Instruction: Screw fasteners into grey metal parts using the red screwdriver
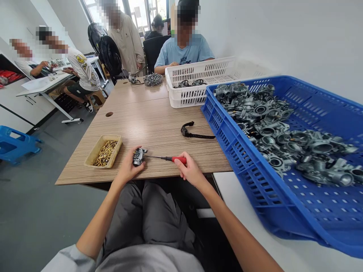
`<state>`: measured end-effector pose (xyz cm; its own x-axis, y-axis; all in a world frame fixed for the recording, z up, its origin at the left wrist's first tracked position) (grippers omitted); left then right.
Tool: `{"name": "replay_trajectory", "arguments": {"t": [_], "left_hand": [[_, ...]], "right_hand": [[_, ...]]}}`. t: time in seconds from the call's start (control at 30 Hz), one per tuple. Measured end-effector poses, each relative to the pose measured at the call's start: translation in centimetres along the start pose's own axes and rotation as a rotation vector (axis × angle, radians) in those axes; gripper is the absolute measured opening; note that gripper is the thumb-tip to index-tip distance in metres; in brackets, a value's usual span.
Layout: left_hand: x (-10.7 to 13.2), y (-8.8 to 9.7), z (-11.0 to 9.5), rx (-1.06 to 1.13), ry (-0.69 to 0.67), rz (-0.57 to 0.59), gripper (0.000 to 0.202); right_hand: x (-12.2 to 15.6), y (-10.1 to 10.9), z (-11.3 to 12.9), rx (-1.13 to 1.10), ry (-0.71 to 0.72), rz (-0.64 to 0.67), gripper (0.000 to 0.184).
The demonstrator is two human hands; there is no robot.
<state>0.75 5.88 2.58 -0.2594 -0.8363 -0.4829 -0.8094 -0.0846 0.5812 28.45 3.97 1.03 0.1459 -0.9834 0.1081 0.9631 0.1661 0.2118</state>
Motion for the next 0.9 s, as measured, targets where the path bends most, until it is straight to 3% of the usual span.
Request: {"name": "replay_trajectory", "arguments": {"t": [0.27, 0.53, 0.9], "left_hand": [[0.0, 0.0, -0.2, -0.005, 0.008, 0.013, 0.069], [-0.1, 0.0, -0.3, -0.012, 0.019, 0.02, 0.069], [0.1, -0.1, 0.2, 0.003, 0.021, 0.008, 0.07]], "right_hand": [[0.2, -0.1, 0.3, -0.016, 0.002, -0.008, 0.041], [0.4, 0.0, 0.7, 0.126, -0.03, -0.049, 0.046], [0.5, -0.2, 1.0, 0.007, 0.022, 0.024, 0.04]]}}
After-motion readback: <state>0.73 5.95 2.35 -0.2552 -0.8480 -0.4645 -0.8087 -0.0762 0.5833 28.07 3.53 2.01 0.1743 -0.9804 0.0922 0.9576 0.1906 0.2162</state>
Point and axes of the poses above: each hand's wrist, its own x-axis away from the middle knuckle, its own y-axis out of the back of the hand, z = x × y, the point moved 7 cm from there along -x, towards the middle knuckle, and after that the axes turned 3 degrees about -y, right-handed, at the moved point
